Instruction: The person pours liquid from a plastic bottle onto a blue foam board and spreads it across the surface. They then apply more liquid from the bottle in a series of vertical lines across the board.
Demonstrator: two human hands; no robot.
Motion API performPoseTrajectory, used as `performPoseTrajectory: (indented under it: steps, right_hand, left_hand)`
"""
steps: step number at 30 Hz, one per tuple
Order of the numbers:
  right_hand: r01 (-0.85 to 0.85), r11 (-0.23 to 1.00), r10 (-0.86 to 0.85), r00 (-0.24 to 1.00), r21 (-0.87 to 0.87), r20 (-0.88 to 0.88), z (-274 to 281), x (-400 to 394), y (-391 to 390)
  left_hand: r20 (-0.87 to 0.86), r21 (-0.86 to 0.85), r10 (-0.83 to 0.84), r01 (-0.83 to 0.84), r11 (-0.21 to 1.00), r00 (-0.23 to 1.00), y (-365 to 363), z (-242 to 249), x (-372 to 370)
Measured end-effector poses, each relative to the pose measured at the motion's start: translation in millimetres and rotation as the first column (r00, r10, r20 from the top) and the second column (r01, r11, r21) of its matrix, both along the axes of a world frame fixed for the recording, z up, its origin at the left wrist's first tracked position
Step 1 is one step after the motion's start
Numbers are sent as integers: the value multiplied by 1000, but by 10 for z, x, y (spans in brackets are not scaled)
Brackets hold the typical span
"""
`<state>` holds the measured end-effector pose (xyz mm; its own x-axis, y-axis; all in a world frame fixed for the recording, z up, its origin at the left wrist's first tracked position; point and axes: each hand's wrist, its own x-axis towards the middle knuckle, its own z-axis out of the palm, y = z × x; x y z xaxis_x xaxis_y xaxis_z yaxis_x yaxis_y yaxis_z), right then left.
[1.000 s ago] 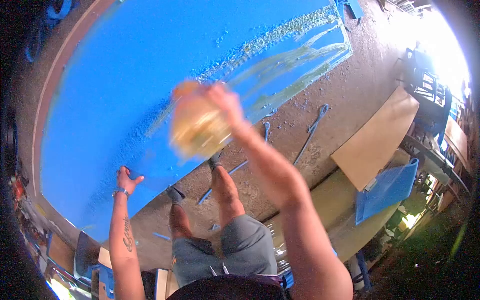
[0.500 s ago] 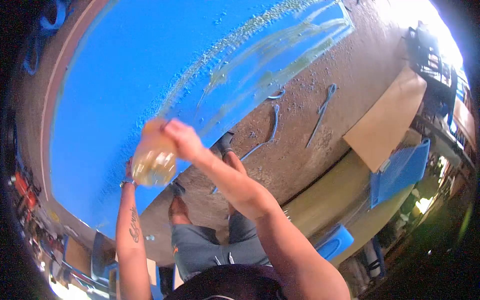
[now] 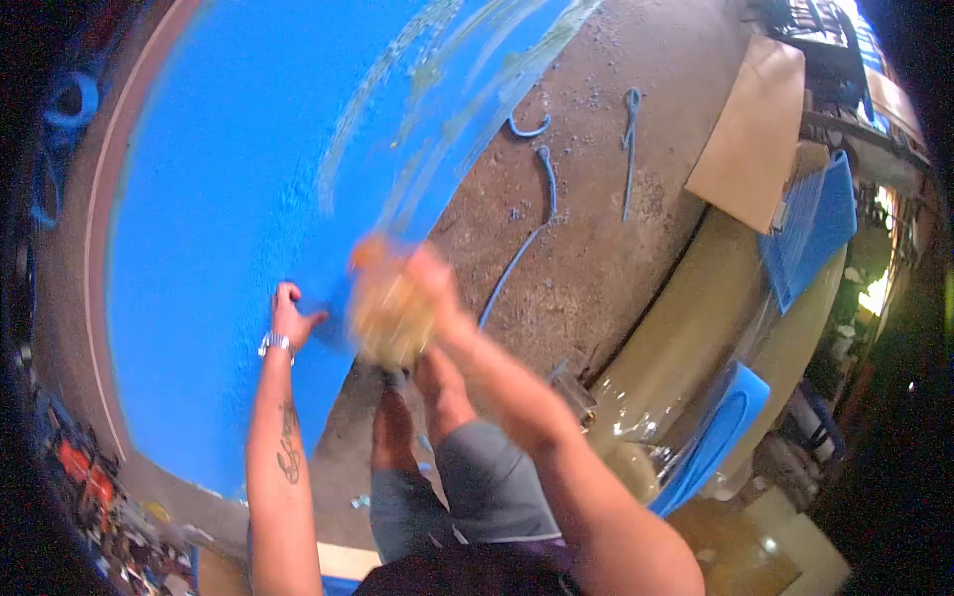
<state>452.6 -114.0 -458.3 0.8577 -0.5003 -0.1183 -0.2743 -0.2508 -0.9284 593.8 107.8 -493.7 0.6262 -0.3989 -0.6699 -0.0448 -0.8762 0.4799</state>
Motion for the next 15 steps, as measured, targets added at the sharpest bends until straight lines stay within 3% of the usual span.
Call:
performPoseTrajectory:
  steps: [2,3,5,6,7,8,10,11,12,13,14,15]
  right_hand:
    - [-289,957,290,956,-30,44,314,-208,463]
    - [-380,921,378,925,-84,-40,402,-205,587]
    - [-248,913,285,956,325,-70,242,-302,322]
    - [-404,877,435,898,-260,72,12,-321,-33]
    - [-279,955,277,960,-104,-36,-177,-382,-410]
    - [-18,993,48,965,116,-260,66,-183,-806]
    - [223,829,-202,975,513,-97,56,27,-1542]
    - [143,786,-264,958,602,116,294,241,-1799]
    - [145,968,-178,972,206,151,193,309,-2067]
    - [188,908,-176,982,-375,66,88,375,-2337]
    - [235,624,-296,954,-745,53,-15,442,-2606]
    - [309,607,-338,934,-732,114,-50,443,-2571]
  left_hand:
    - [4,-32,6,-6,999,1000,-19,3,28]
    - [-11,-29,10,-11,1000,1000,77,16,-2]
    - [-29,-17,10,-10,1000,1000,56,-5,35]
    - [-31,-21,14,-14,1000,999,69,-40,30]
    - [-39,-17,22,-22,1000,999,112,-42,-12]
    - [-44,-1,15,-15,1000,999,114,-11,-20]
    - [-39,23,4,-3,1000,999,25,69,10]
    - [-30,12,4,-4,1000,1000,14,57,5]
    - [-21,6,4,-3,1000,1000,24,58,-1]
    - [-11,-1,1,-1,1000,1000,31,68,-7]
    - [-20,9,2,-1,1000,1000,12,73,-1]
    - [-29,19,0,0,1000,1000,8,73,2]
